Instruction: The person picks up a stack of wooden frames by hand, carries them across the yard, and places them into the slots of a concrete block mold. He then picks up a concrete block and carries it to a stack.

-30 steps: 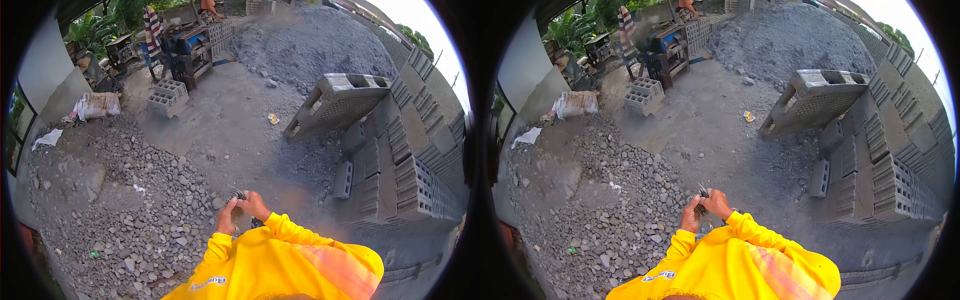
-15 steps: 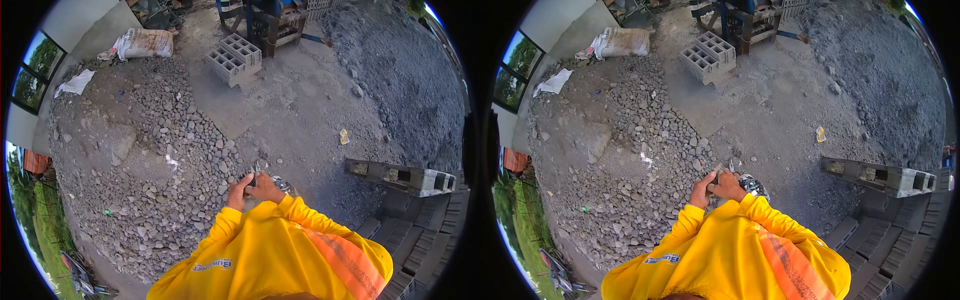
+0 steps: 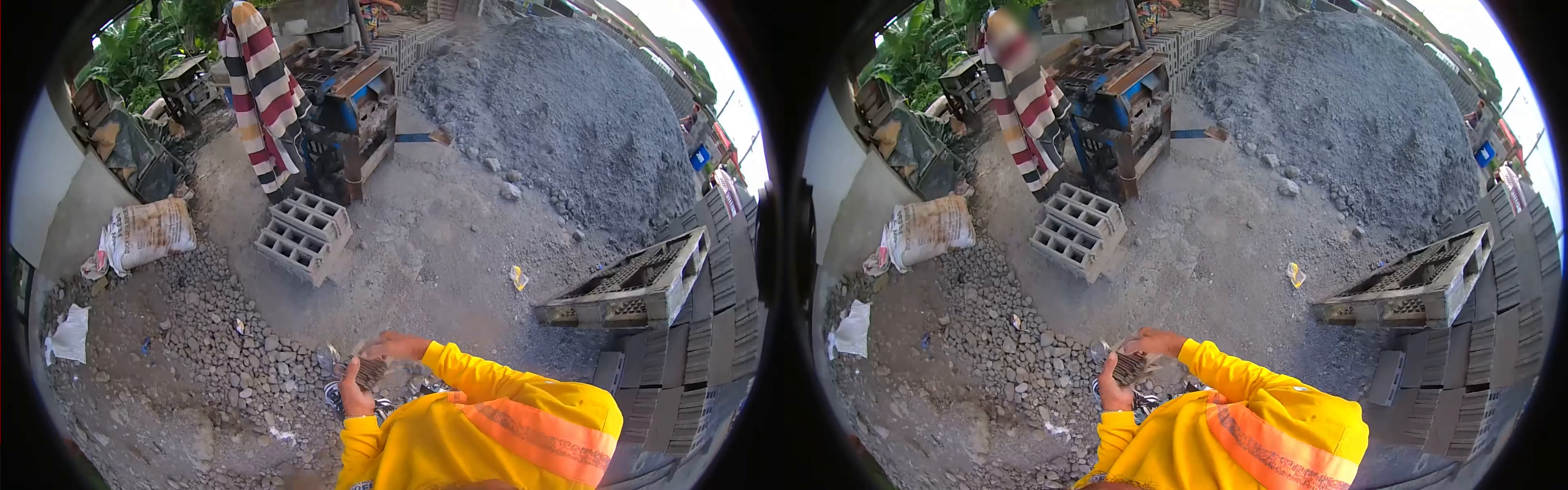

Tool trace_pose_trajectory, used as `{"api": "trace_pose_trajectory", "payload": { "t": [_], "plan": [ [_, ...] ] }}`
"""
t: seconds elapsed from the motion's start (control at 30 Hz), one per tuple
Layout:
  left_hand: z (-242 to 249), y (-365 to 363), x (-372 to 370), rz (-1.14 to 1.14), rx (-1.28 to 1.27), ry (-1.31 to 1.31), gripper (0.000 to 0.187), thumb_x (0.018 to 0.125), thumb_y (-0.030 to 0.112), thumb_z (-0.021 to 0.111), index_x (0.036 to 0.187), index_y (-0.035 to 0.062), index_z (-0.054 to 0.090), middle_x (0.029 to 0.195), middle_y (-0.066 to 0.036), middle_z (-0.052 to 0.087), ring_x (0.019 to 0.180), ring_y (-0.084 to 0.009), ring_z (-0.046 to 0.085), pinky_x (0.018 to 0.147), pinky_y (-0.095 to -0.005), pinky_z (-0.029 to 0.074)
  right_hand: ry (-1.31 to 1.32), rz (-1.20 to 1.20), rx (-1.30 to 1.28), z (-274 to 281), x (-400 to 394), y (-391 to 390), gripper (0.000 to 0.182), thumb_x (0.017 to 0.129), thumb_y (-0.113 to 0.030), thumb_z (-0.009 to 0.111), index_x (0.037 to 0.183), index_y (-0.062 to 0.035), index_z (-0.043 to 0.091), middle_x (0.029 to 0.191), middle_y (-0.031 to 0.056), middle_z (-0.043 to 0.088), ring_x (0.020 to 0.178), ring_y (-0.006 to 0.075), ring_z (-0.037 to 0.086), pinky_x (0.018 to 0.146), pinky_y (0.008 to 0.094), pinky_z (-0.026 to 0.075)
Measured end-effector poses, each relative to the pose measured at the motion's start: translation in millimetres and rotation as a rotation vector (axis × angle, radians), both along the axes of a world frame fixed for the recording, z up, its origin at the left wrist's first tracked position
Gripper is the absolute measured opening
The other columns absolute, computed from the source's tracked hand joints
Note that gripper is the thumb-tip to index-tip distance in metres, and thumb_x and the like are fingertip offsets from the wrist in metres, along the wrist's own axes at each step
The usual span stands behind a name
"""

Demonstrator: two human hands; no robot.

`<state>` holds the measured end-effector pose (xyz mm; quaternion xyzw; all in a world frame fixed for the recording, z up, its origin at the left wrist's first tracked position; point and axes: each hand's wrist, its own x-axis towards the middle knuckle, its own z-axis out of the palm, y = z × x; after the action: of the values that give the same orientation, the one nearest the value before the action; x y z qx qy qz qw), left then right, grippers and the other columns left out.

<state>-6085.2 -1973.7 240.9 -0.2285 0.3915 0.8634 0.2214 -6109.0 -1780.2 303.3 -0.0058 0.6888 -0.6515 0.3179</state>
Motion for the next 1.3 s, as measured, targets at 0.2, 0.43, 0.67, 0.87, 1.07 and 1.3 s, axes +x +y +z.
{"api": "trace_pose_trajectory", "payload": {
  "t": [0.2,0.43,0.67,0.87,1.07,1.3],
  "plan": [
    [50,-29,-146,-0.145,0.173,-0.14,0.028,0.089,0.019,0.07,0.108,0.0,0.065,0.099,-0.014,0.071,0.086,-0.0265,0.07,0.079,-0.0375,0.058,-0.103,-0.322,0.228,-90,-114,13,0.044,0.092,-0.037,0.055,0.123,-0.0097,0.068,0.115,0.0095,0.071,0.103,0.0222,0.068,0.085,0.0354,0.054],
    [116,-77,-308,-0.381,0.133,-0.057,0.035,0.092,0.034,0.063,0.107,0.0025,0.063,0.099,-0.013,0.071,0.091,-0.0257,0.069,0.087,-0.0405,0.055,-0.13,-0.256,0.452,-97,-229,-69,0.049,0.091,-0.043,0.055,0.129,-0.0124,0.064,0.119,0.011,0.069,0.106,0.0296,0.067,0.089,0.0398,0.053],
    [182,-95,-420,-0.458,0.058,0.034,0.04,0.094,0.037,0.059,0.111,0.0007,0.063,0.103,-0.014,0.072,0.091,-0.0243,0.069,0.086,-0.0355,0.054,-0.073,-0.302,0.257,-123,-357,-118,0.065,0.084,-0.061,0.058,0.109,-0.0026,0.07,0.108,0.021,0.071,0.102,0.0346,0.066,0.089,0.0435,0.048],
    [207,-98,-512,-0.488,0.096,0.099,0.042,0.097,0.033,0.051,0.116,-0.0035,0.06,0.108,-0.017,0.07,0.097,-0.0285,0.069,0.09,-0.0379,0.053,0.114,-0.186,0.322,-141,-464,-113,0.04,0.088,-0.041,0.059,0.106,-0.0074,0.072,0.102,0.0215,0.071,0.095,0.0332,0.067,0.084,0.0398,0.051],
    [230,-99,-585,-0.59,0.193,0.125,0.05,0.096,0.039,0.052,0.12,-0.0037,0.059,0.114,-0.018,0.069,0.102,-0.0291,0.067,0.094,-0.0393,0.051,0.058,-0.221,0.337,-125,-527,-123,0.04,0.088,-0.041,0.059,0.106,-0.0072,0.072,0.102,0.0205,0.071,0.095,0.0321,0.066,0.084,0.0396,0.051],
    [245,-130,-688,-0.917,0.282,0.129,0.047,0.096,0.037,0.054,0.117,-0.0043,0.062,0.108,-0.013,0.07,0.102,-0.0222,0.068,0.093,-0.0342,0.052,-0.123,-0.467,0.337,-121,-539,-164,0.04,0.088,-0.04,0.059,0.107,-0.0069,0.072,0.102,0.0193,0.071,0.095,0.0309,0.066,0.084,0.0393,0.051]
  ]
}}
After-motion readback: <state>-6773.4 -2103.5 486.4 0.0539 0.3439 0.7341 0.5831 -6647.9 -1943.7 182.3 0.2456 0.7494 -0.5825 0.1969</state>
